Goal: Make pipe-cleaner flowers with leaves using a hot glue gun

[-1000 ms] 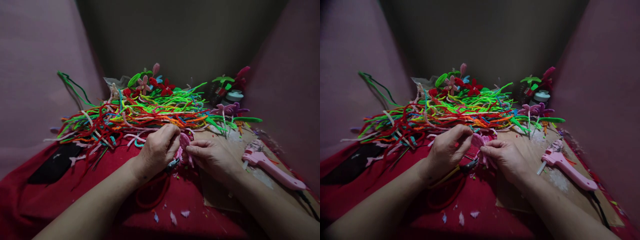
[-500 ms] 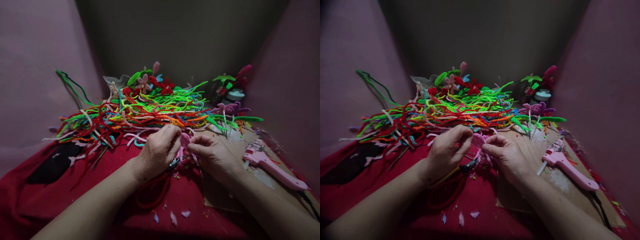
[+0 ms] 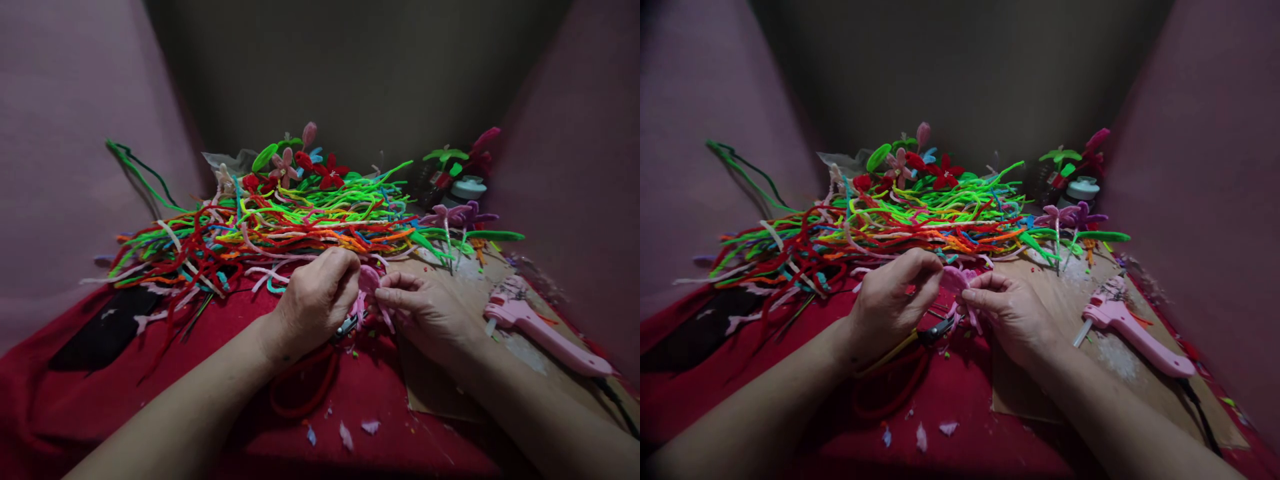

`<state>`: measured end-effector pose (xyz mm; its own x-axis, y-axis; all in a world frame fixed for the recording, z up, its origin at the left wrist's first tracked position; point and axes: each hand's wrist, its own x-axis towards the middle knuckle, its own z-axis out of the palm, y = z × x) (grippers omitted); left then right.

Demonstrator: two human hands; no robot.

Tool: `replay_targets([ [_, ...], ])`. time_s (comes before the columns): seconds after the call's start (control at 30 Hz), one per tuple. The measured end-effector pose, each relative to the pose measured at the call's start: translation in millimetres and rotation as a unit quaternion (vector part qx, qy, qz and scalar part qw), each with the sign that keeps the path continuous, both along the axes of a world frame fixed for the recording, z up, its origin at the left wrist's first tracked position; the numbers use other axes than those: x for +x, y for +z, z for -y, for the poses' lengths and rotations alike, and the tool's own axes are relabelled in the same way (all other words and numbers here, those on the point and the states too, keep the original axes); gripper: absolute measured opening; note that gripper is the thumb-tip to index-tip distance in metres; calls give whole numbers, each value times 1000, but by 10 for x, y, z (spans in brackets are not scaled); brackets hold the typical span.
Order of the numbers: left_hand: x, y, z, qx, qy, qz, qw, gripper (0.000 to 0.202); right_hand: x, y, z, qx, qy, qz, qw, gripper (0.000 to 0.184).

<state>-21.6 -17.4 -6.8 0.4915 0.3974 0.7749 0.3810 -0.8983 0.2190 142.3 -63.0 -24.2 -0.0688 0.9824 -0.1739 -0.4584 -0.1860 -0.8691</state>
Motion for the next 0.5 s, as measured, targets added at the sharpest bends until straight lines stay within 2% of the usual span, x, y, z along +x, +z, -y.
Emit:
replay_targets([
  [0.33,1,30,11,-36,-12,10,999,8,3,-10,20,65,-51,72,994,14],
  [0.5,7,19,-3,-131,-11,45,990,8,-17,44,21,94,-93,149,980,15],
])
